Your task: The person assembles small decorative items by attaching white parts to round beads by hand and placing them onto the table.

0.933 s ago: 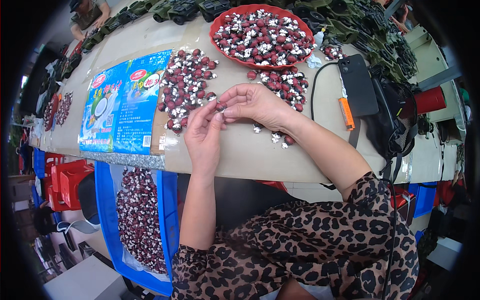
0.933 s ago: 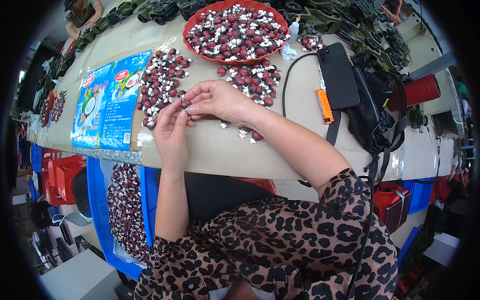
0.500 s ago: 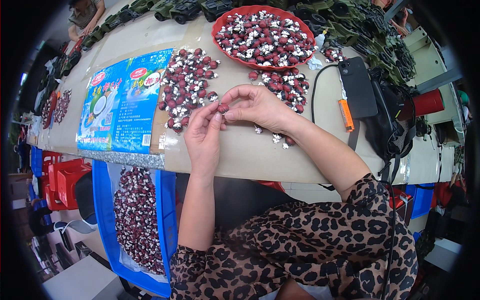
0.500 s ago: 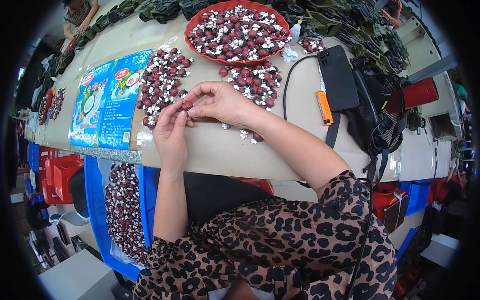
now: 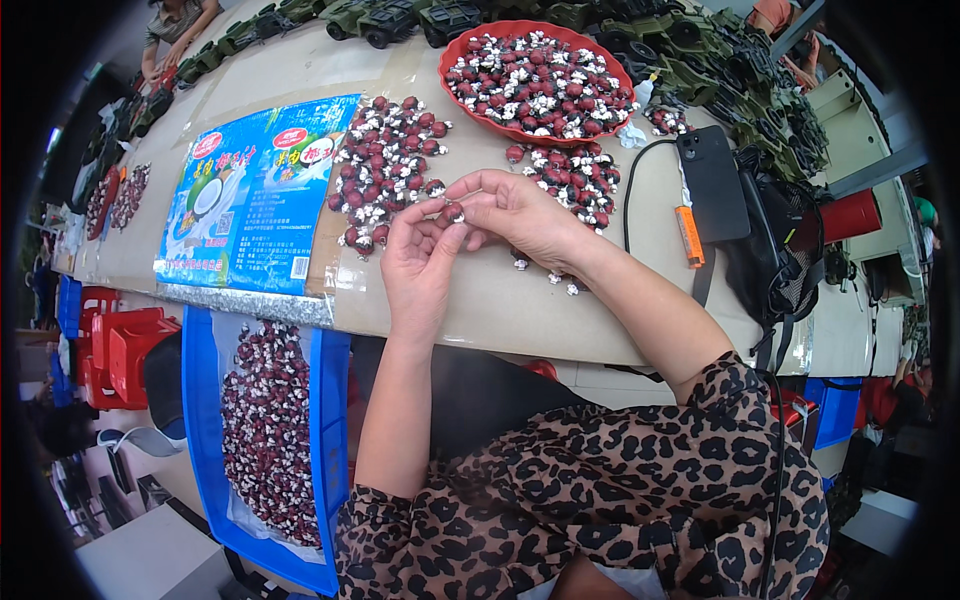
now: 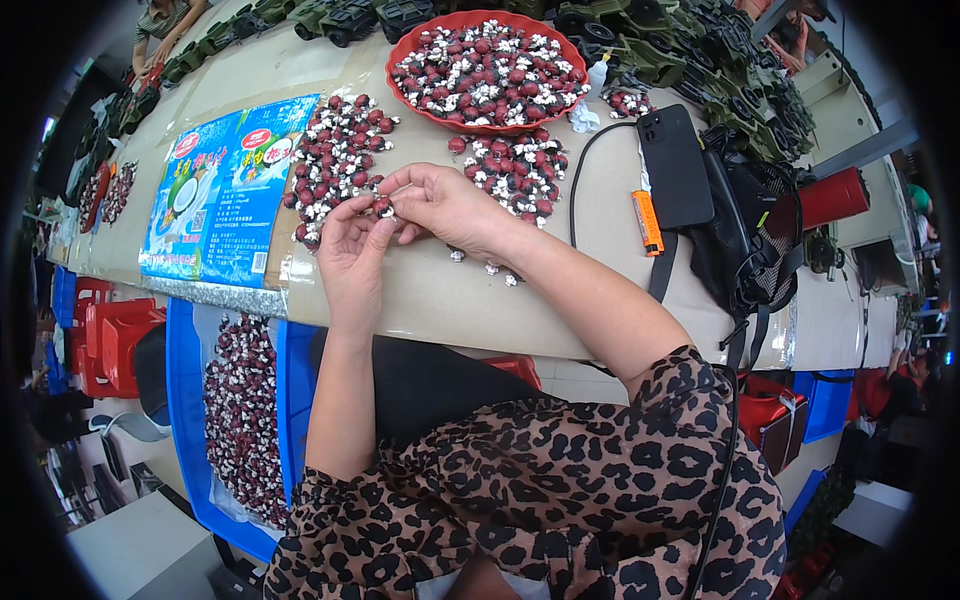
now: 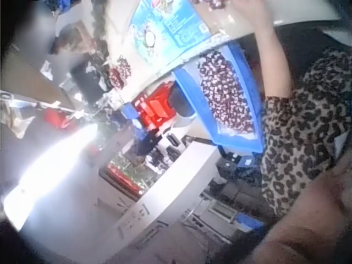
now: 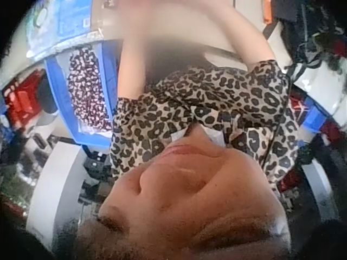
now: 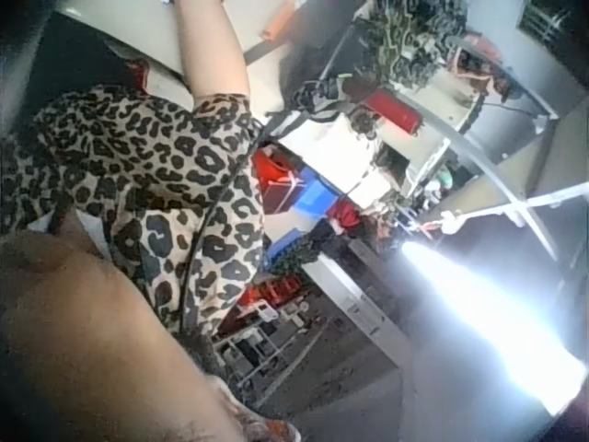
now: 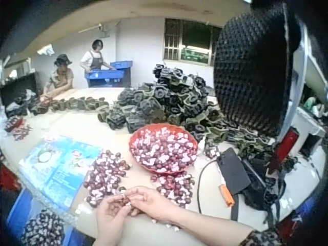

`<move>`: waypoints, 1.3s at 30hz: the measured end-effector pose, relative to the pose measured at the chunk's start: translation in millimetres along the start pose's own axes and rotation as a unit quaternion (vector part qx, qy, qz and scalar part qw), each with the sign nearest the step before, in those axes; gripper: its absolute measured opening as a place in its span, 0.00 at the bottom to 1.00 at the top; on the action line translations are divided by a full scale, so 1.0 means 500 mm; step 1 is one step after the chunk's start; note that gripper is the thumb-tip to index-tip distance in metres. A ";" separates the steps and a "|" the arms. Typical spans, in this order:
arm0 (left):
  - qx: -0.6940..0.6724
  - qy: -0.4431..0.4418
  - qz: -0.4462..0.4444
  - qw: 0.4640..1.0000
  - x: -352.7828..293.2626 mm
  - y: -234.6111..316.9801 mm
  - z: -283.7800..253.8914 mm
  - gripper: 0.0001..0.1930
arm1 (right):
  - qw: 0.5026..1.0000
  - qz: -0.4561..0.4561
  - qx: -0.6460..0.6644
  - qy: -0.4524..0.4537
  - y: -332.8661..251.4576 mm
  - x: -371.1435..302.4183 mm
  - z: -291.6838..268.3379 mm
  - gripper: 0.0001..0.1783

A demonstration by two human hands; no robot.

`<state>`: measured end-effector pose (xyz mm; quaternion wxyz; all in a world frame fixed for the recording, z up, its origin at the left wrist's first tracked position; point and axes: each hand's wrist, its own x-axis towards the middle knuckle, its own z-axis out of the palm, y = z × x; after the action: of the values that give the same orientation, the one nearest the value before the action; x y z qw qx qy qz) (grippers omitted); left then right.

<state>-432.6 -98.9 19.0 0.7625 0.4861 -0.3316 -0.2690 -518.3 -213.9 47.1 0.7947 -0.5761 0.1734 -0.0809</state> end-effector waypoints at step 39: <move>0.035 0.022 -0.048 0.998 -0.005 0.006 -0.014 0.16 | 1.000 -0.016 -0.012 0.024 -0.004 -0.008 0.000 0.15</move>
<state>-428.5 -92.2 19.0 0.7380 0.5340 -0.3002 -0.2828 -521.9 -213.4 49.6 0.7821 -0.5860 0.1836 -0.1056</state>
